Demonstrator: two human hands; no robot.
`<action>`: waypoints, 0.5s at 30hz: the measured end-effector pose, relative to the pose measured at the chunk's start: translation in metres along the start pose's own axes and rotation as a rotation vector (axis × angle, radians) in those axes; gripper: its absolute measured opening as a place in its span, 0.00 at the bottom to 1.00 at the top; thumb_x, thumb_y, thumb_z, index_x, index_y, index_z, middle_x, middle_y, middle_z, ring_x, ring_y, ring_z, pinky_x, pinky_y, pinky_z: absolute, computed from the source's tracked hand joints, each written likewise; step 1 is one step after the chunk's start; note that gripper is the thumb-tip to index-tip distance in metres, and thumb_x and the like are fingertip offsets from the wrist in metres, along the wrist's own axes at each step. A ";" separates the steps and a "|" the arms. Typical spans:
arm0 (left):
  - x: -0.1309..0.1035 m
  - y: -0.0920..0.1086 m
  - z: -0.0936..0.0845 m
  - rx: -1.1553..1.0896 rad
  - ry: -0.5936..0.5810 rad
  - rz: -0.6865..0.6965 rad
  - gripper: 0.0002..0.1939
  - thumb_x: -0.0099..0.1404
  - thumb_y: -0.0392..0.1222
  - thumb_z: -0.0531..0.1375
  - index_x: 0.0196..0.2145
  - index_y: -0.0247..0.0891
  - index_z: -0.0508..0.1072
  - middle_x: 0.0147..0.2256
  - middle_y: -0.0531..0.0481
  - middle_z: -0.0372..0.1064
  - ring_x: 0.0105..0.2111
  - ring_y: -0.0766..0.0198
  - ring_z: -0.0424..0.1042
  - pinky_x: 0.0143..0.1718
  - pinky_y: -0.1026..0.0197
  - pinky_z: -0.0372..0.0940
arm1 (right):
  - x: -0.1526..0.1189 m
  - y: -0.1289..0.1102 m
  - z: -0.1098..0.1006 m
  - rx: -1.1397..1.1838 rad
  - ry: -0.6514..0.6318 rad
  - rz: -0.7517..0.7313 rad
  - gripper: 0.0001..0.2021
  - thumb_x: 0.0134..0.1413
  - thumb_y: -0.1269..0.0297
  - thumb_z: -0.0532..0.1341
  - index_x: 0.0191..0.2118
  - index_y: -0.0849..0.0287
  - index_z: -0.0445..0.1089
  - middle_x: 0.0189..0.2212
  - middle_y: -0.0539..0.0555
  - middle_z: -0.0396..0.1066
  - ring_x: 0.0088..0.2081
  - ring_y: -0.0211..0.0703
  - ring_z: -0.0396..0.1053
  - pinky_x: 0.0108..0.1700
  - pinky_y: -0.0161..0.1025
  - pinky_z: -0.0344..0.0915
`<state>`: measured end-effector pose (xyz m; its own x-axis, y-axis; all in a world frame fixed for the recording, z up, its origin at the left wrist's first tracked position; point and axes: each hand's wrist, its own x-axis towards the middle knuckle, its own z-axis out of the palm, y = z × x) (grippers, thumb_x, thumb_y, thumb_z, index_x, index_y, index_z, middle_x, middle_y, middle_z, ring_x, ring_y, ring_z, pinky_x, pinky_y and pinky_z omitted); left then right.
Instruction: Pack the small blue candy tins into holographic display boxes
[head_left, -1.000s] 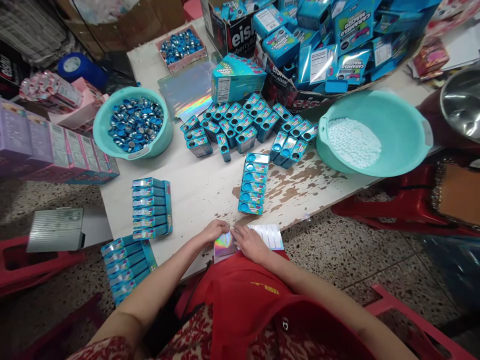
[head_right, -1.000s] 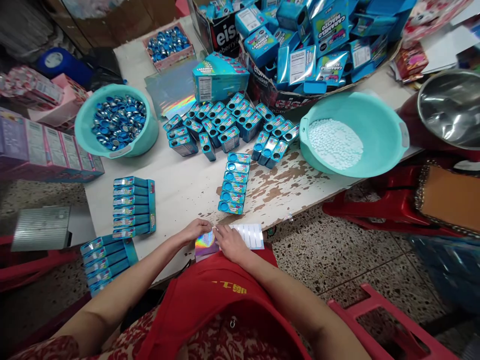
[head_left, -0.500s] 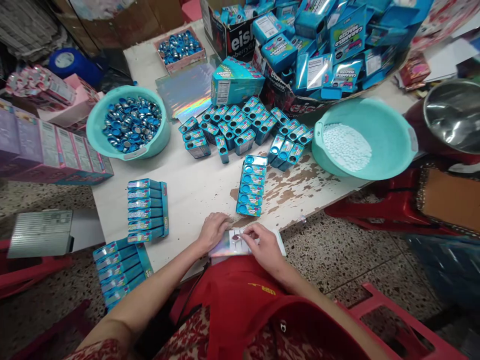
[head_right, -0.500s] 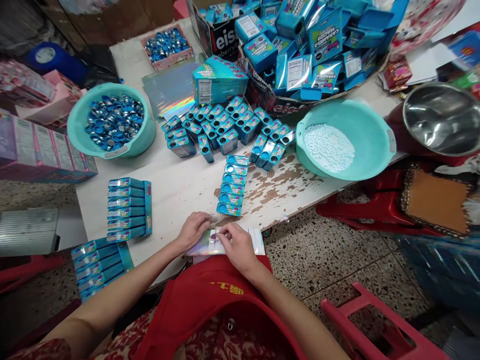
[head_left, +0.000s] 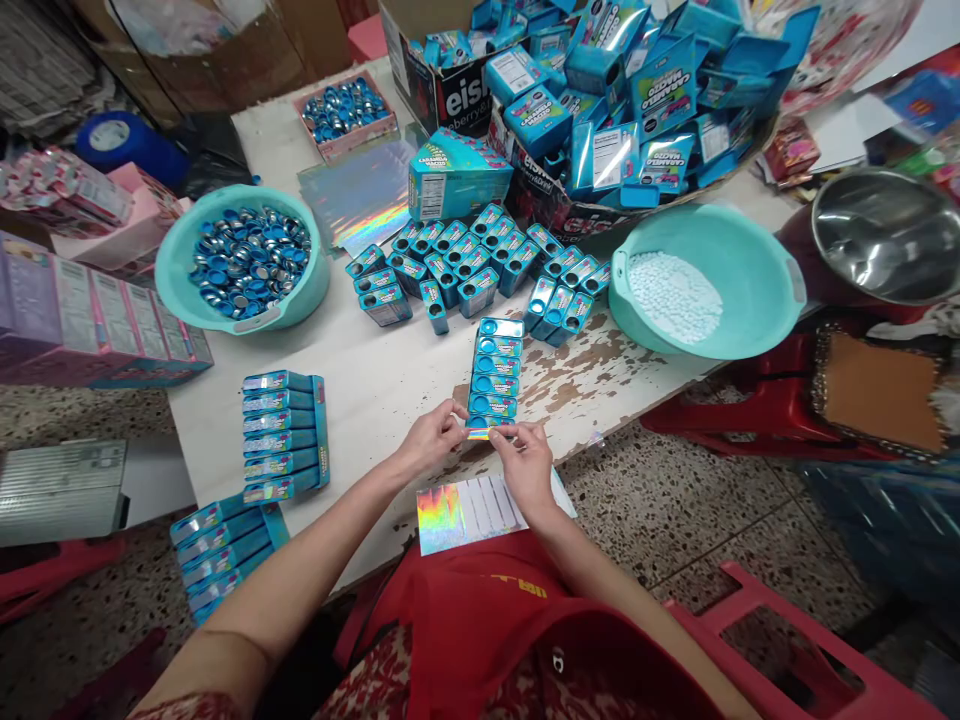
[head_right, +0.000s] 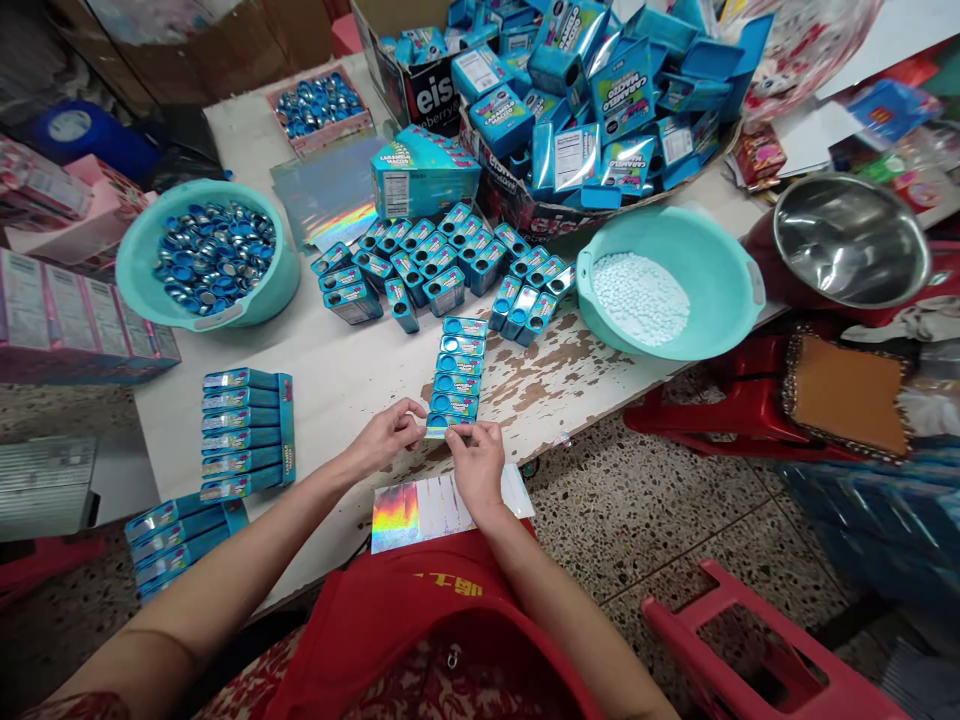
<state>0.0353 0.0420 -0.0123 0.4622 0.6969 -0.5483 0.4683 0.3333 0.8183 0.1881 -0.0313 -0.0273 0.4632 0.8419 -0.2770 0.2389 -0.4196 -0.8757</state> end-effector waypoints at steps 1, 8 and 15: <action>0.003 -0.001 -0.002 0.043 0.018 0.023 0.12 0.58 0.45 0.54 0.39 0.38 0.63 0.19 0.59 0.59 0.22 0.68 0.61 0.27 0.65 0.56 | 0.002 0.002 0.003 -0.010 0.024 -0.009 0.11 0.46 0.56 0.62 0.29 0.58 0.74 0.34 0.53 0.61 0.37 0.43 0.62 0.45 0.43 0.61; 0.019 -0.011 0.000 0.348 0.072 0.095 0.07 0.61 0.40 0.47 0.38 0.41 0.60 0.25 0.56 0.61 0.26 0.65 0.61 0.32 0.63 0.55 | 0.010 0.013 0.019 -0.018 0.113 -0.049 0.09 0.47 0.58 0.61 0.28 0.59 0.72 0.36 0.54 0.58 0.42 0.45 0.61 0.46 0.43 0.61; 0.027 -0.027 0.006 0.317 0.163 -0.092 0.16 0.61 0.40 0.51 0.47 0.39 0.61 0.29 0.51 0.68 0.30 0.61 0.67 0.36 0.61 0.59 | 0.011 0.011 0.016 -0.021 0.184 0.092 0.15 0.39 0.56 0.64 0.32 0.58 0.61 0.34 0.53 0.61 0.33 0.41 0.62 0.36 0.39 0.64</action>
<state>0.0396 0.0474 -0.0502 0.2930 0.7739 -0.5614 0.7242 0.2038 0.6588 0.1823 -0.0211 -0.0460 0.6315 0.7242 -0.2772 0.2050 -0.5006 -0.8410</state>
